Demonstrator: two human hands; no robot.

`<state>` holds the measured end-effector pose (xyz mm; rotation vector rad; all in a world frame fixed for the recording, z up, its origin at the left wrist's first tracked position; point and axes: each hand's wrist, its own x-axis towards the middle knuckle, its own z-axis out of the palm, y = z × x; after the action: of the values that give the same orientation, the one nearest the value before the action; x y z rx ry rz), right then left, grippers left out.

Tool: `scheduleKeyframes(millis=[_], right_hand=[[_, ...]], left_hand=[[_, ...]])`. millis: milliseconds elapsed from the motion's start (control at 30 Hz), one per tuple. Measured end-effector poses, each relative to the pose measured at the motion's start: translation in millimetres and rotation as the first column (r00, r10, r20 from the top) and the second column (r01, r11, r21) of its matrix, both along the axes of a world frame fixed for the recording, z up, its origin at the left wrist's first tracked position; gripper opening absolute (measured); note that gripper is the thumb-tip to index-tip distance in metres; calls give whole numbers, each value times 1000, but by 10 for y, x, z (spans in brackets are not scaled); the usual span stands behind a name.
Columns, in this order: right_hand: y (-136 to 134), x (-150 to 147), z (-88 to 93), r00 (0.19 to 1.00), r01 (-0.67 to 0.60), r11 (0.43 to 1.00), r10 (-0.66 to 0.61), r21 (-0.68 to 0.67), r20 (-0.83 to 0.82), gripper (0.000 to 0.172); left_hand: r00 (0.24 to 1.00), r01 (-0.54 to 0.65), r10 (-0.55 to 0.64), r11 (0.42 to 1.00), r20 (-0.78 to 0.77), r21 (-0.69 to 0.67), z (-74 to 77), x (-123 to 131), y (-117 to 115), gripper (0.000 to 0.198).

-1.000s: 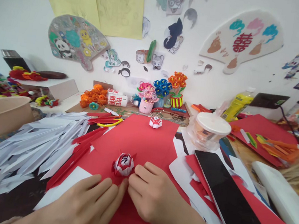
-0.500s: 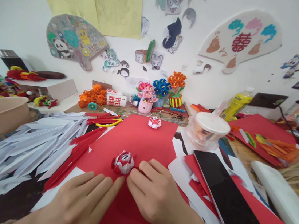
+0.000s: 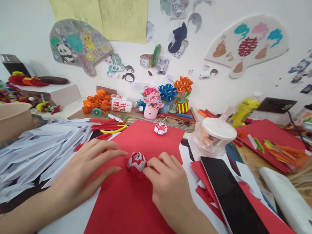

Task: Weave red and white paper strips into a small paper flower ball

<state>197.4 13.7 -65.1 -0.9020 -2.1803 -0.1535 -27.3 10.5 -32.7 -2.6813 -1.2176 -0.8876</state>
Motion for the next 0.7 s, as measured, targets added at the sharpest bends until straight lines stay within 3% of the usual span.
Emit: scheduleKeyframes(millis=[167, 300, 467, 600, 700], right_hand=[[-15, 21, 20, 995, 82, 988, -89, -130, -46, 33], [-78, -25, 90, 988, 53, 996, -63, -75, -142, 19], [-92, -66, 90, 998, 35, 999, -36, -13, -42, 3], [-76, -47, 66, 1000, 31, 997, -31, 74, -3, 4], [-71, -32, 61, 999, 26, 999, -28, 33, 36, 5]], left_hand=[[996, 30, -45, 982, -77, -188, -49, -4, 167, 13], [996, 65, -74, 984, -46, -164, -78, 33, 165, 7], [986, 161, -164, 975, -6, -153, -109, 49, 159, 12], [983, 173, -180, 977, -43, -125, -129, 74, 157, 7], [983, 173, -178, 978, -39, -116, -137, 89, 150, 6]])
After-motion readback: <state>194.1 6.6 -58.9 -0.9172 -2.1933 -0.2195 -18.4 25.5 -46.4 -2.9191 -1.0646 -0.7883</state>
